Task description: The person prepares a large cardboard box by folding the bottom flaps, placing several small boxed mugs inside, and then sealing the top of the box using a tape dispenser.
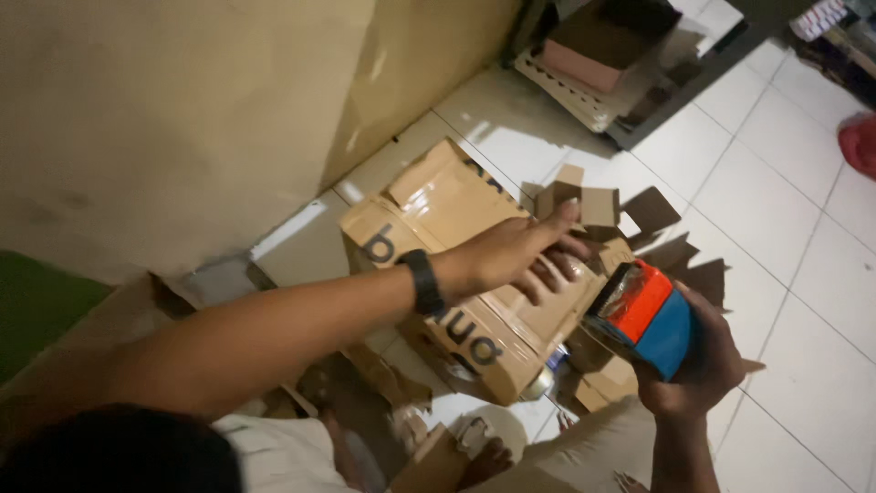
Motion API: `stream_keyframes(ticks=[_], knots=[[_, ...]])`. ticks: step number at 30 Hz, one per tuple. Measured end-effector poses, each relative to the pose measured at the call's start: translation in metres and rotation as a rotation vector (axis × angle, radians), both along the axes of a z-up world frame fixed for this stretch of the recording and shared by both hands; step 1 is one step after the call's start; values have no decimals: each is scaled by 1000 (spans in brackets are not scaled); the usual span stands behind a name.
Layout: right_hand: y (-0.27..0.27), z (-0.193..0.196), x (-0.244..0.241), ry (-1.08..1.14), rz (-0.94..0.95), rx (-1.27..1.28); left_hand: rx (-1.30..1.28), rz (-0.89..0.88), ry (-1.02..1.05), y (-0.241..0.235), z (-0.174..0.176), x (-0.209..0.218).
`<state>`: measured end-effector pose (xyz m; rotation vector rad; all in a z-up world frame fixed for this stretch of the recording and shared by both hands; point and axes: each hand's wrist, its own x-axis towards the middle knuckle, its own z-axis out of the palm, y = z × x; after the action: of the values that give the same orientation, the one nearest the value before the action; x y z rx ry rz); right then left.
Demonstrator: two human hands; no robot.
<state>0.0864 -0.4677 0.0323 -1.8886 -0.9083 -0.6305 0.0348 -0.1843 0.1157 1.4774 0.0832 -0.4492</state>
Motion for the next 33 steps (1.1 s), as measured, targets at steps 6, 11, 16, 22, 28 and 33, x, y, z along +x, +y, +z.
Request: stream_keyframes(ticks=[6,11,16,22,28,33], knots=[[48,19,4,-145,68,-44,-195,118,-211,15,-11,10],[112,53,1,-180,108,-154,9,187,-425,62,-21,28],[187,81,1,-96,-94,-493,369,311,-519,138,-61,78],[251,133,22,420,-167,-854,315,439,-204,257,-130,104],[346,109,64,612,-218,-1148,-22,432,27,257,-228,131],[414,52,123,383,-94,-1412,-268,537,98,259,-289,130]])
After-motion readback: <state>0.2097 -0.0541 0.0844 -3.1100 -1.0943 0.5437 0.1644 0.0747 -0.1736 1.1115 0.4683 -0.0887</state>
